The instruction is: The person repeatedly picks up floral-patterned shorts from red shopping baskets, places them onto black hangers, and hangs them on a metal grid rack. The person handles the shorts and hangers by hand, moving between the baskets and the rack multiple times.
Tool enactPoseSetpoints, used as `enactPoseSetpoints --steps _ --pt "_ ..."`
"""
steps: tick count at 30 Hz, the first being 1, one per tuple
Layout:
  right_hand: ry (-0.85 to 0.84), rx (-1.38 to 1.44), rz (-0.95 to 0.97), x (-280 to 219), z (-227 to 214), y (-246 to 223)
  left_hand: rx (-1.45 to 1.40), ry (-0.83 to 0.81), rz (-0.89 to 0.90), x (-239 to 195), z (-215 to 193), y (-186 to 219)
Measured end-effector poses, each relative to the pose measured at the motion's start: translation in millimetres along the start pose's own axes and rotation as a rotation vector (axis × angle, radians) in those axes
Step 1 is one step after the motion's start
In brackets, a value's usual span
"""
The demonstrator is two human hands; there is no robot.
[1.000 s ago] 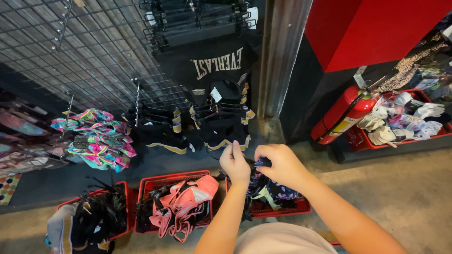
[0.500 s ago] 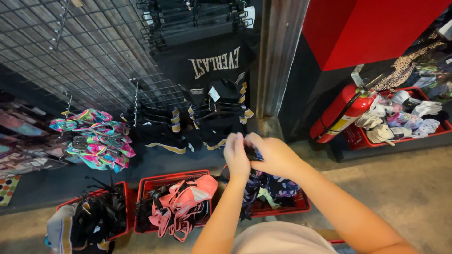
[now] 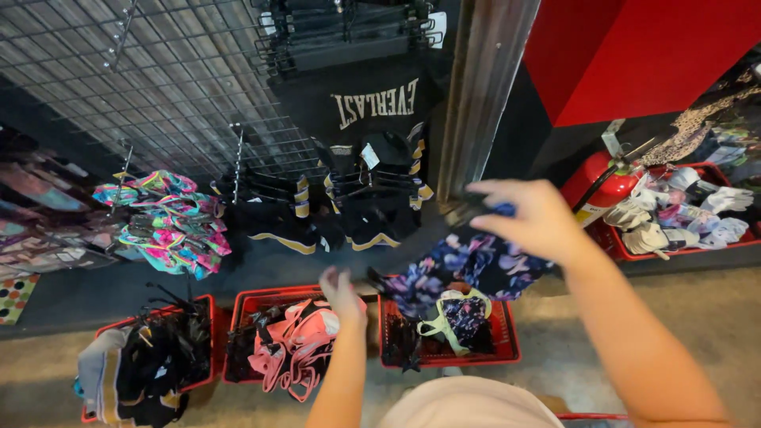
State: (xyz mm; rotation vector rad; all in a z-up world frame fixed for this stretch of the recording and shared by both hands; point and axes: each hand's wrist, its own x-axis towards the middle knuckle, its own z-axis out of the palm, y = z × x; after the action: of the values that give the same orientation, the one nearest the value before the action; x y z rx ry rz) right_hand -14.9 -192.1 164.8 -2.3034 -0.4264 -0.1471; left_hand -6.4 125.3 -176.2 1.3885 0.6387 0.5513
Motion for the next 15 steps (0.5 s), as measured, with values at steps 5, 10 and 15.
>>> enactPoseSetpoints --steps 5,10,15 --pt "0.176 0.208 0.125 6.0 -34.0 28.1 -0.490 -0.431 -0.648 -1.0 -4.8 50.9" --pt "0.201 0.420 0.175 12.6 -64.8 78.6 -0.589 -0.773 -0.389 41.7 -5.1 95.5" --pt "0.248 0.806 0.189 22.1 -74.7 111.8 -0.326 -0.707 -0.018 55.3 7.8 207.6"
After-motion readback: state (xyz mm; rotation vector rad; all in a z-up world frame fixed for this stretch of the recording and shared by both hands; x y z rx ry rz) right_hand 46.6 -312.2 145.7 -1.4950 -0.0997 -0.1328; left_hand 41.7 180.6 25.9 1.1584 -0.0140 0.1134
